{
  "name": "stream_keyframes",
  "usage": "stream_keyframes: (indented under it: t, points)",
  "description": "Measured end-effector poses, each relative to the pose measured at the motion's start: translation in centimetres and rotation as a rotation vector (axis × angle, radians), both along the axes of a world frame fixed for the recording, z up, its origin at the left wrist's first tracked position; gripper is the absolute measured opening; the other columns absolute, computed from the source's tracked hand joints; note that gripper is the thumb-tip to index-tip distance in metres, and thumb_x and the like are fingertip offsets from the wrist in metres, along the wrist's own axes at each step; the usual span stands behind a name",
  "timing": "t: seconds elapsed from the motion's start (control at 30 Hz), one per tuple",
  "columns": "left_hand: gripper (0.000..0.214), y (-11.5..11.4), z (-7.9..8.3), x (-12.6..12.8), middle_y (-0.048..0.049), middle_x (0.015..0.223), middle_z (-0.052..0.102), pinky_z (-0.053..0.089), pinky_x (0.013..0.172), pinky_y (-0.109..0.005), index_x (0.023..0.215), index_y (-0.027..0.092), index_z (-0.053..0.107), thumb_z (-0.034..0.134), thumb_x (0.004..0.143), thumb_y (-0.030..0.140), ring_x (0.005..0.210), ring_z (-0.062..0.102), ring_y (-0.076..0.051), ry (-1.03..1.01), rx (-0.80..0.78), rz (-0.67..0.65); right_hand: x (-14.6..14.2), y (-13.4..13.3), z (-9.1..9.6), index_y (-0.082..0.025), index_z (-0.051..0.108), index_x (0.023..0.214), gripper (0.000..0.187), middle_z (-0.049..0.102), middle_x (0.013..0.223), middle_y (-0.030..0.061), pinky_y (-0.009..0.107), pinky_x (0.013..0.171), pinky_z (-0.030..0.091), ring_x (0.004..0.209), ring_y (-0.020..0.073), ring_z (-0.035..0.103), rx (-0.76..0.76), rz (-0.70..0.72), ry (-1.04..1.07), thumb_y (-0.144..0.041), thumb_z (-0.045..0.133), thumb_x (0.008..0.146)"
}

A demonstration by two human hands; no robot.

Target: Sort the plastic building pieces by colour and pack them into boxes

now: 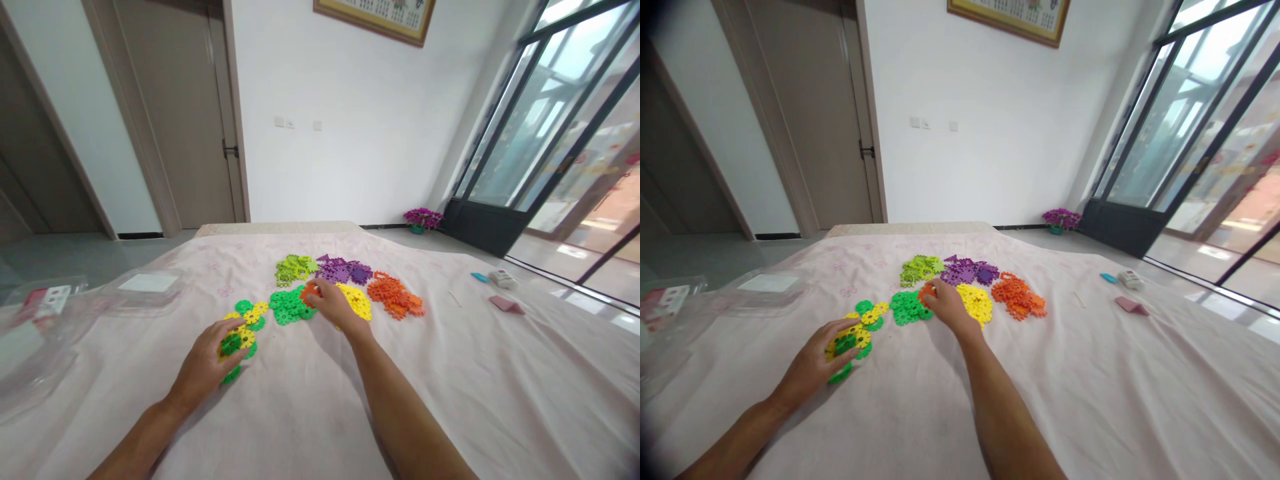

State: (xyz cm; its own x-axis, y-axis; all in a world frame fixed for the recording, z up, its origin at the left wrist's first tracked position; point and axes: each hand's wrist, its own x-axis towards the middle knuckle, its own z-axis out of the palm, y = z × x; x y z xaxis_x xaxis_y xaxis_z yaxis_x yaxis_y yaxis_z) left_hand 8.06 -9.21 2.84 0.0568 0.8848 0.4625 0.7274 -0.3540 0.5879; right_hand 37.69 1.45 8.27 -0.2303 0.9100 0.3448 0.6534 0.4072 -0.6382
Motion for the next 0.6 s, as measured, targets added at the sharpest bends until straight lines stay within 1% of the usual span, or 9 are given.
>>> stream_keyframes:
  t: [0.1,0.2,0.27,0.33,0.37,0.4,0.43,0.5,0.6]
  points:
    - [0.057,0.8,-0.8,-1.1,-0.0103,0.136,0.061,0.040,0.109,-0.046,0.128,0.023,0.061,0.068,0.078,0.049,0.126,0.055,-0.030,0.155,0.020,0.012,5.1,1.7,0.4,-0.017,0.067,0.115,0.035,0.072,0.101,0.0078,0.029,0.080,0.045,0.090,0.0210,0.064,-0.011,-0.264,-0.082,-0.025,0.055,0.083]
    - [0.069,1.0,-1.5,-1.7,-0.0119,0.145,0.053,0.037,0.111,-0.048,0.136,0.022,0.055,0.069,0.075,0.052,0.133,0.048,-0.032,0.300,-0.027,0.047,10.0,2.0,0.7,-0.016,0.065,0.121,0.040,0.070,0.111,0.0129,0.033,0.086,0.045,0.101,0.0253,0.064,-0.057,-0.527,-0.163,-0.028,0.052,0.085]
    - [0.076,0.9,-1.8,-1.7,-0.0133,0.150,0.047,0.033,0.113,-0.051,0.142,0.023,0.051,0.067,0.075,0.056,0.138,0.043,-0.034,0.378,-0.080,0.051,12.3,1.8,1.0,-0.015,0.062,0.128,0.046,0.067,0.117,0.0179,0.039,0.088,0.045,0.108,0.0307,0.062,-0.079,-0.751,-0.238,-0.032,0.051,0.087]
    - [0.078,0.8,-1.9,-1.7,-0.0144,0.153,0.042,0.027,0.115,-0.054,0.145,0.025,0.048,0.064,0.077,0.061,0.141,0.037,-0.035,0.434,-0.132,0.030,13.2,1.6,1.3,-0.013,0.060,0.132,0.051,0.062,0.124,0.0229,0.044,0.091,0.045,0.114,0.0358,0.058,-0.028,-0.887,-0.315,-0.034,0.055,0.086]
    - [0.079,0.8,-2.0,-1.7,-0.0146,0.155,0.040,0.025,0.115,-0.055,0.145,0.026,0.048,0.062,0.077,0.063,0.143,0.035,-0.036,0.453,-0.151,0.018,13.0,1.6,1.5,-0.013,0.060,0.132,0.051,0.061,0.126,0.0233,0.045,0.092,0.045,0.115,0.0361,0.057,0.008,-0.895,-0.322,-0.033,0.055,0.086]
    - [0.079,0.8,-2.1,-1.6,-0.0147,0.156,0.039,0.024,0.116,-0.055,0.145,0.026,0.048,0.062,0.078,0.064,0.144,0.033,-0.036,0.466,-0.163,0.008,12.4,1.7,1.5,-0.014,0.061,0.131,0.049,0.061,0.127,0.0220,0.044,0.093,0.044,0.116,0.0345,0.057,0.044,-0.853,-0.305,-0.032,0.054,0.086]
    - [0.079,0.8,-2.1,-1.6,-0.0147,0.156,0.038,0.023,0.116,-0.055,0.145,0.027,0.048,0.062,0.077,0.064,0.145,0.032,-0.036,0.472,-0.169,0.001,11.3,1.8,1.5,-0.015,0.063,0.129,0.045,0.063,0.126,0.0194,0.042,0.095,0.044,0.115,0.0315,0.058,0.075,-0.770,-0.266,-0.030,0.052,0.088]
    - [0.078,0.8,-2.1,-1.6,-0.0145,0.157,0.037,0.024,0.116,-0.054,0.145,0.027,0.049,0.063,0.078,0.063,0.145,0.032,-0.036,0.468,-0.165,-0.005,7.9,1.8,1.2,-0.018,0.067,0.122,0.038,0.068,0.121,0.0128,0.035,0.097,0.044,0.112,0.0241,0.061,0.116,-0.521,-0.171,-0.025,0.047,0.091]
    - [0.068,0.9,-2.0,-1.6,-0.0137,0.155,0.040,0.027,0.116,-0.053,0.143,0.027,0.052,0.059,0.083,0.059,0.143,0.036,-0.035,0.447,-0.146,-0.004,1.3,1.0,-0.2,-0.020,0.070,0.115,0.033,0.071,0.116,0.0082,0.032,0.096,0.044,0.108,0.0208,0.063,0.139,-0.200,-0.112,-0.020,0.048,0.091]
